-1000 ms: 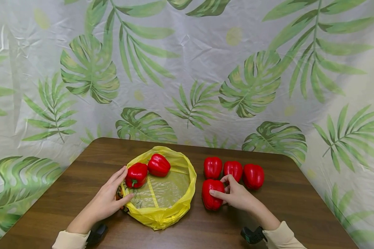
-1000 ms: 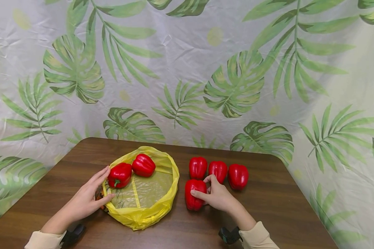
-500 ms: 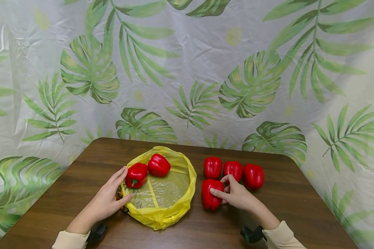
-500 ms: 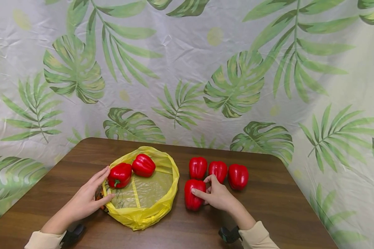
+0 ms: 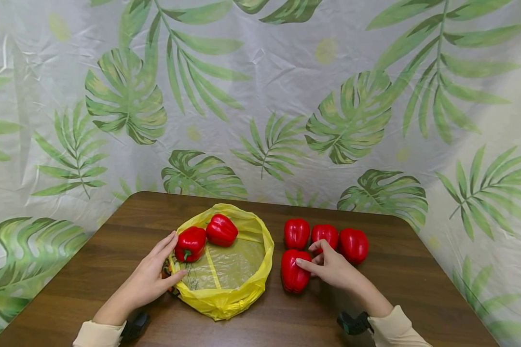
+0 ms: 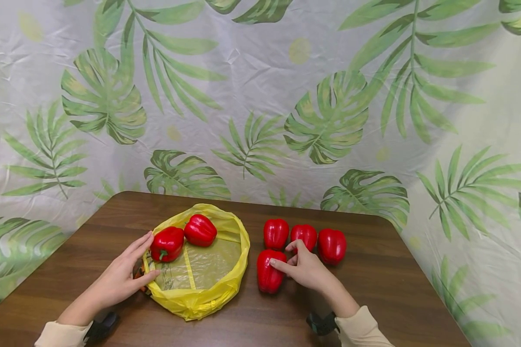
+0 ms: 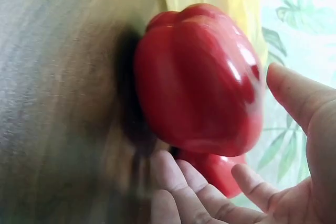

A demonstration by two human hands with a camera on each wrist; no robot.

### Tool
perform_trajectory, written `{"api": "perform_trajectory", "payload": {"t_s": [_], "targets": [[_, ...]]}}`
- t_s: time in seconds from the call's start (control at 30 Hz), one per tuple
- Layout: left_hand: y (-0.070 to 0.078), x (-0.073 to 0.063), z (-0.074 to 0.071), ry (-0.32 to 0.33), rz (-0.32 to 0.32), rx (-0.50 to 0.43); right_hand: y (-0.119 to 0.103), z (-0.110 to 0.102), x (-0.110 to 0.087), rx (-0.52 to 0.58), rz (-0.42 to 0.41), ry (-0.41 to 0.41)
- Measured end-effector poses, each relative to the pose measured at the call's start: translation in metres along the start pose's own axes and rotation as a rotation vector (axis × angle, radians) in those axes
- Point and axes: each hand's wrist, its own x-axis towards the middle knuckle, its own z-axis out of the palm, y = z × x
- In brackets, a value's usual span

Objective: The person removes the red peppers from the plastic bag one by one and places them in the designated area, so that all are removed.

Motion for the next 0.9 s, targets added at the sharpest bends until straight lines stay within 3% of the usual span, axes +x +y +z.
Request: {"api": "perform_trajectory", "payload": {"t_s": [0.43, 0.9], "targets": [[0.001, 0.000, 0.000, -0.001, 0.000, -0.003, -0.024, -0.017, 0.007, -0.032, -0.058, 0.045], [0.002, 0.000, -0.001, 0.005, 0.006, 0.001, -0.055, -0.017, 0.020, -0.036, -0.130, 0.052]]}}
